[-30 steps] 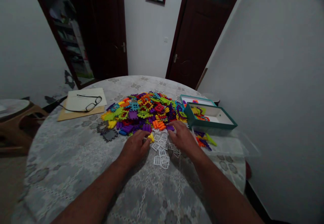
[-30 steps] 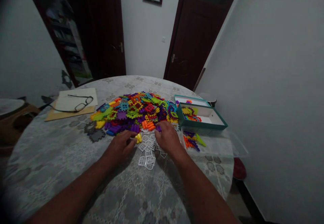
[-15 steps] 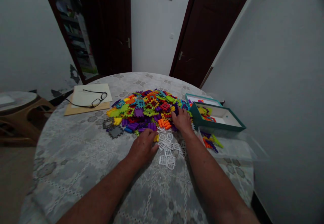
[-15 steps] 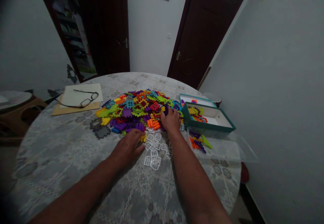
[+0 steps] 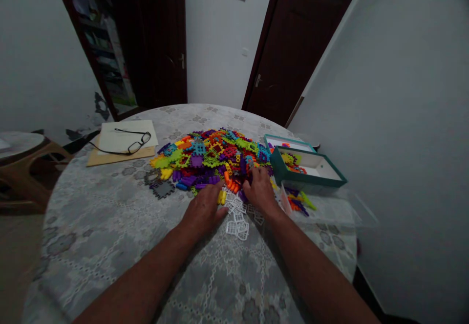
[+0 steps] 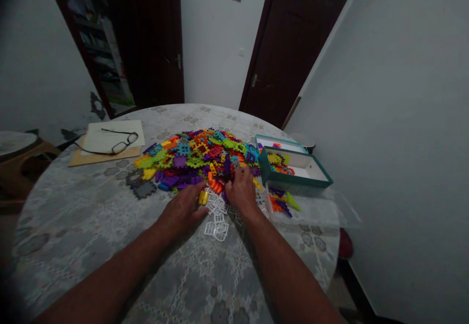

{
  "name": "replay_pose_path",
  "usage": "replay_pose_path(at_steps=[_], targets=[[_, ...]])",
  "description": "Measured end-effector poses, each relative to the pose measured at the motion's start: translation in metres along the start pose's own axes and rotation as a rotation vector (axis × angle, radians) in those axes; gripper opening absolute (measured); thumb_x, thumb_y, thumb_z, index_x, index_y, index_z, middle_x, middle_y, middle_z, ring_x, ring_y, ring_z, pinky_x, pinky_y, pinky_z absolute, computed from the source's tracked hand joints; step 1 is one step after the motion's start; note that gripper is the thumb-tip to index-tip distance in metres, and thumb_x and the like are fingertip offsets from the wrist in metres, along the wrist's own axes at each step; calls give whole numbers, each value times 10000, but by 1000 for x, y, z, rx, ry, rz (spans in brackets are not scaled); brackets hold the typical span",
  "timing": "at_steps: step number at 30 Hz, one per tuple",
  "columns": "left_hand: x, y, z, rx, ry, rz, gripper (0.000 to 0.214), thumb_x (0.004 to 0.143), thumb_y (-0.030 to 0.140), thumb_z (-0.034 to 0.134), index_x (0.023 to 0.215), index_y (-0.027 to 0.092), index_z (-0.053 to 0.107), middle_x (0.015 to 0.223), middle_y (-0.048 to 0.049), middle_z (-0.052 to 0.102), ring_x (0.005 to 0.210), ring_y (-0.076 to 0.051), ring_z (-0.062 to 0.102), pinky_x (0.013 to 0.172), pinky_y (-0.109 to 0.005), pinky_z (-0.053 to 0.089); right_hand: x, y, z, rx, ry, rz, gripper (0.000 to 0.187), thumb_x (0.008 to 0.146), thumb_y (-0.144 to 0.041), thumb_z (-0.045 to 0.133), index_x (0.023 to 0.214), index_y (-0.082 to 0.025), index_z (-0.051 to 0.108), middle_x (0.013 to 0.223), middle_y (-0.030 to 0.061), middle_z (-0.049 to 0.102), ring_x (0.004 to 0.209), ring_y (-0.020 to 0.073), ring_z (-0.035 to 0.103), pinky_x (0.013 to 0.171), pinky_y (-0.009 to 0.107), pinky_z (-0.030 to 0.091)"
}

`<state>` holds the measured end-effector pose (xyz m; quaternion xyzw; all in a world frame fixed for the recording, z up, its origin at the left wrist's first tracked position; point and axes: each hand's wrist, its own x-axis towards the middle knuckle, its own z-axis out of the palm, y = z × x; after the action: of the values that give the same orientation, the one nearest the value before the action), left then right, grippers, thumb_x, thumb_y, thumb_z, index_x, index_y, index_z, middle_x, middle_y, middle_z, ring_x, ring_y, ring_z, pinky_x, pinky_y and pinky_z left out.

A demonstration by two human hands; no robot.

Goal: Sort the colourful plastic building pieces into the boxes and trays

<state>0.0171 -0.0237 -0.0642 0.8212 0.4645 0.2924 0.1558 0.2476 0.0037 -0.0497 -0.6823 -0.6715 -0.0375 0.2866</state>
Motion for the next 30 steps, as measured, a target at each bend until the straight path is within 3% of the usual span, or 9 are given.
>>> replay_pose_path(at_steps=[7, 14, 16, 18, 23, 26, 30], targets=[[-1, -7, 6, 4, 42, 44, 788, 913, 304, 770, 1631, 229, 454, 1485, -185, 657, 1358, -363, 646, 1158, -545, 528, -40, -29, 2, 255, 14, -154, 382, 911, -162, 609, 1285, -200, 677, 1355, 166, 594, 1286, 322, 576, 1162, 516, 508], [1, -5, 6, -41, 107, -10, 785, 999, 344, 670, 1687, 178, 330, 1586, -228, 574, 1446, -361, 599, 1186, -554, 511, -41, -42, -3, 653, -63, -388, 411, 959, -124, 521, 1321, -218, 692, 1441, 153, 644, 1407, 260, 593, 1232, 471, 489], [2, -3, 2, -66, 127, -30, 763, 993, 336, 684, 1670, 191, 364, 1582, -212, 589, 1439, -350, 606, 1191, -550, 508, -39, -38, -9, 767, -94, -299, 366, 1007, -168, 504, 1300, -265, 701, 1394, 102, 706, 1348, 235, 650, 1210, 458, 512], [4, -2, -2, -80, 141, -47, 678, 987, 335, 694, 1610, 207, 460, 1520, -185, 646, 1381, -336, 644, 1173, -540, 521, -37, -32, -13, 883, -90, -110, 326, 1046, -239, 501, 1310, -286, 686, 1334, 71, 750, 1267, 222, 699, 1167, 446, 551], [8, 0, -9, -59, 120, -92, 431, 998, 366, 670, 1394, 196, 653, 1289, -148, 759, 1178, -307, 724, 1057, -477, 578, -26, -17, -19, 1141, -65, 315, 405, 1028, -427, 552, 1413, -300, 554, 1356, 74, 757, 1123, 221, 763, 893, 396, 683], [7, -1, -10, -19, 92, -109, 375, 1002, 351, 641, 1337, 188, 686, 1240, -143, 779, 1129, -305, 734, 1028, -458, 581, -19, -10, -24, 1120, -29, 403, 337, 996, -466, 556, 1291, -303, 550, 1312, 67, 778, 1056, 220, 776, 782, 359, 686], [7, -2, -11, 46, 70, -82, 344, 1007, 349, 621, 1287, 174, 716, 1187, -143, 784, 1104, -313, 730, 995, -438, 573, -15, -5, -36, 982, -25, 341, 273, 965, -456, 571, 1166, -278, 619, 1245, 70, 795, 1096, 234, 751, 827, 351, 656]])
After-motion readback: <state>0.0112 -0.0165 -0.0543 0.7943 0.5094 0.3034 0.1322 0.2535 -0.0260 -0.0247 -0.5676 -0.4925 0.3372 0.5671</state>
